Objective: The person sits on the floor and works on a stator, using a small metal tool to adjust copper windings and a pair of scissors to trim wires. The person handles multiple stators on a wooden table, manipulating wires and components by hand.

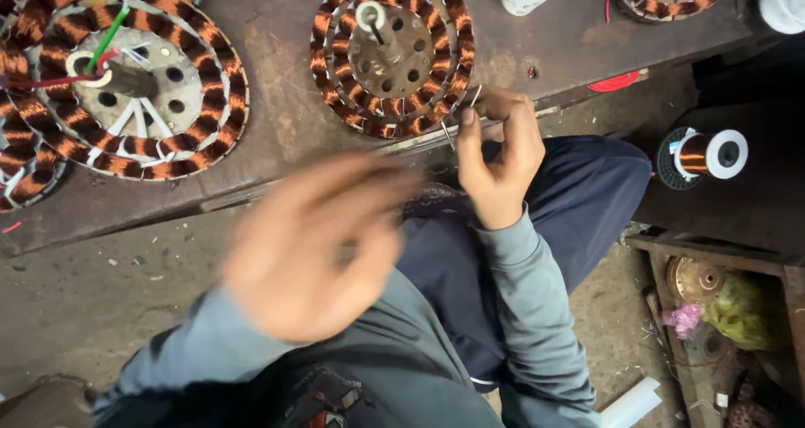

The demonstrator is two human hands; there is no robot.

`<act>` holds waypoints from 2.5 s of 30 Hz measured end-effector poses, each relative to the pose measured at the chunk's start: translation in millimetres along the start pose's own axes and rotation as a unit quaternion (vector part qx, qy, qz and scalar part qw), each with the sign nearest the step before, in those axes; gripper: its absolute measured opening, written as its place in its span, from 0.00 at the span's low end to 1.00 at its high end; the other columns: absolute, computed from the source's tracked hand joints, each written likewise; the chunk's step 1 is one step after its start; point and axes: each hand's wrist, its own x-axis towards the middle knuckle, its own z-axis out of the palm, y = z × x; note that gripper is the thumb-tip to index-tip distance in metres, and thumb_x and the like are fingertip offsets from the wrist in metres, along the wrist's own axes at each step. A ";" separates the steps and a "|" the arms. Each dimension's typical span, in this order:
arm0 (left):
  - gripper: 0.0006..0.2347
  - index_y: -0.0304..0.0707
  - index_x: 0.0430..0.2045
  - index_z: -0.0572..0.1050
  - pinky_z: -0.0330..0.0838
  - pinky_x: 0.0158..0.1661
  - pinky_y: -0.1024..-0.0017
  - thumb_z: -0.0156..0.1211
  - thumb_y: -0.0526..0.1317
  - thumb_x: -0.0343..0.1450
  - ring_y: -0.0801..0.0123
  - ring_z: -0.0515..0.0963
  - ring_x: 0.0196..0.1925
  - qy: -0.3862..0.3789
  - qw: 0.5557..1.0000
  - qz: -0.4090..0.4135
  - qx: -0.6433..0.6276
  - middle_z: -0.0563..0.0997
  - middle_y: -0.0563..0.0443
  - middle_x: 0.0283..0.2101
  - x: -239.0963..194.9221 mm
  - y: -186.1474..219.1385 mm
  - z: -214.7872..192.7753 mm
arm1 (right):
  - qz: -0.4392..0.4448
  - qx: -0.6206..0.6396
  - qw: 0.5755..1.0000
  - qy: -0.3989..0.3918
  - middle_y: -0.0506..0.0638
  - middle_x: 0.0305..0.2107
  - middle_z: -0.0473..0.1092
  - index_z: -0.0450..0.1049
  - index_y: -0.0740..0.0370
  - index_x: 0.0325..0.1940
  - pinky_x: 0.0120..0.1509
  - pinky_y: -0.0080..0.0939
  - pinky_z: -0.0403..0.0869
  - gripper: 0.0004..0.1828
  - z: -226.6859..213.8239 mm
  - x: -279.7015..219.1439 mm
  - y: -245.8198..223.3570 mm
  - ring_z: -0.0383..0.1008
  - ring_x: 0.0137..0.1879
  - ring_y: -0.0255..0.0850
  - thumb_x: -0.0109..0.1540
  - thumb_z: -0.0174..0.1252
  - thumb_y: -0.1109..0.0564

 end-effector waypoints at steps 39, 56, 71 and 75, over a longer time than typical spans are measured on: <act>0.07 0.28 0.45 0.78 0.81 0.44 0.79 0.66 0.29 0.75 0.74 0.85 0.45 0.083 0.942 -0.163 -0.280 0.80 0.48 0.47 31.6 -13.5 26.1 | -0.003 0.280 0.956 -0.083 0.63 0.40 0.73 0.66 0.71 0.45 0.59 0.49 0.81 0.11 -64.2 92.6 -150.3 0.80 0.49 0.50 0.66 0.61 0.75; 0.07 0.30 0.43 0.78 0.77 0.42 0.78 0.69 0.31 0.74 0.76 0.81 0.39 0.092 0.959 -0.125 -0.237 0.80 0.49 0.44 33.6 -0.9 30.6 | 0.033 0.329 0.941 -0.076 0.62 0.41 0.75 0.68 0.72 0.51 0.56 0.45 0.83 0.08 -70.8 89.7 -137.2 0.81 0.48 0.46 0.70 0.59 0.70; 0.07 0.31 0.43 0.78 0.75 0.38 0.78 0.69 0.31 0.74 0.77 0.80 0.35 0.083 0.965 -0.106 -0.227 0.80 0.49 0.43 34.1 2.2 26.6 | 0.117 0.272 0.951 -0.092 0.60 0.40 0.78 0.73 0.73 0.50 0.45 0.37 0.81 0.07 -74.2 87.4 -142.1 0.82 0.41 0.41 0.68 0.61 0.69; 0.07 0.31 0.44 0.78 0.74 0.37 0.78 0.68 0.31 0.74 0.77 0.79 0.34 0.079 0.963 -0.106 -0.234 0.80 0.50 0.43 34.5 3.4 26.1 | 0.092 0.271 0.954 -0.089 0.58 0.39 0.78 0.74 0.74 0.50 0.49 0.34 0.81 0.06 -71.3 87.3 -141.1 0.82 0.44 0.39 0.69 0.63 0.69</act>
